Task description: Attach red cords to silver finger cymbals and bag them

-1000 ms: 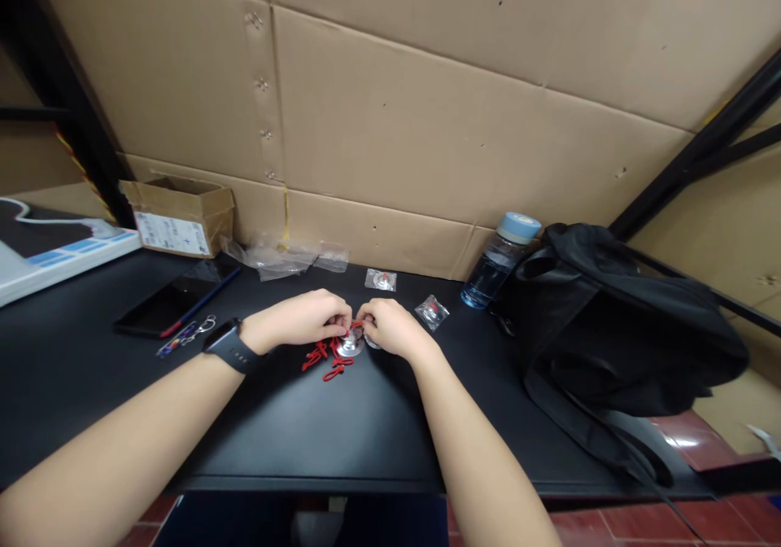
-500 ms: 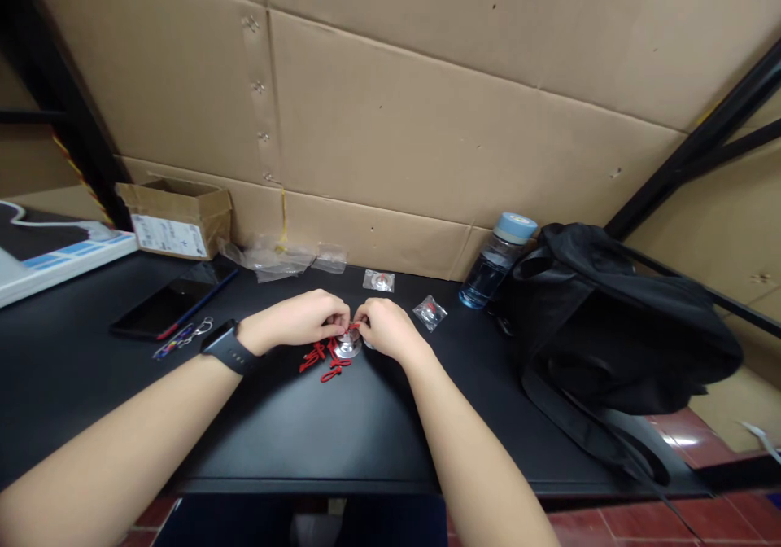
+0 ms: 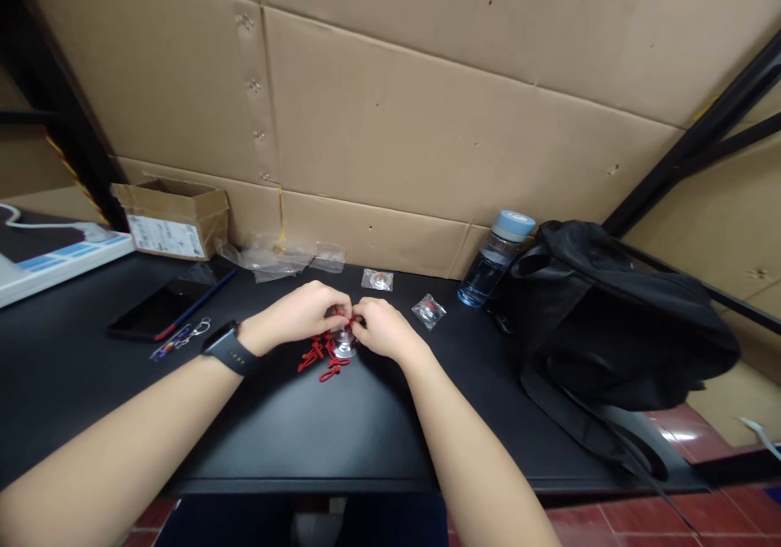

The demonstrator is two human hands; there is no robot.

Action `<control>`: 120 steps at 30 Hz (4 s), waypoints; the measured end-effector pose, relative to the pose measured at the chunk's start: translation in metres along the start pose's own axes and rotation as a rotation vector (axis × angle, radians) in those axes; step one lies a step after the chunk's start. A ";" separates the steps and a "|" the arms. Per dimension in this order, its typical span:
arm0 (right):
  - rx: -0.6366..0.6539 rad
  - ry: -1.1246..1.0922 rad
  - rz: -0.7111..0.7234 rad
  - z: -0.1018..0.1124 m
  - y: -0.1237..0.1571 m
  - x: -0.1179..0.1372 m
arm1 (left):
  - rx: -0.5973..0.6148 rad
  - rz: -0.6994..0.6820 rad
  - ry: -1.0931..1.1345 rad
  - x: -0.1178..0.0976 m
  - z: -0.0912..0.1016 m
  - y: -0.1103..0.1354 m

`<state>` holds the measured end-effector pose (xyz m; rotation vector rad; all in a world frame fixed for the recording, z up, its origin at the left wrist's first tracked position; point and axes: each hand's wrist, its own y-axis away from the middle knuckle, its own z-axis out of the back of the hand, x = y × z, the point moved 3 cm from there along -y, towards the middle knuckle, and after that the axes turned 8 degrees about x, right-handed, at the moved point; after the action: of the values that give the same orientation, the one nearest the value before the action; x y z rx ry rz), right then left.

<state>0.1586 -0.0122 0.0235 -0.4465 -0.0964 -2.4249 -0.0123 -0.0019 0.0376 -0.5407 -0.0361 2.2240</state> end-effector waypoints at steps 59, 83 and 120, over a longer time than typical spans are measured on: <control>0.011 -0.002 -0.041 0.005 0.002 -0.006 | 0.073 0.048 -0.263 -0.018 -0.021 -0.005; 0.014 -0.005 0.013 0.007 0.004 -0.002 | 0.047 0.084 -0.250 -0.007 -0.016 -0.004; 0.202 -0.132 -0.221 0.019 0.014 -0.023 | 0.079 0.115 -0.192 -0.003 -0.021 -0.004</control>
<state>0.1897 -0.0055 0.0330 -0.5254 -0.4663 -2.5642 0.0004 -0.0050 0.0205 -0.2915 -0.0168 2.3722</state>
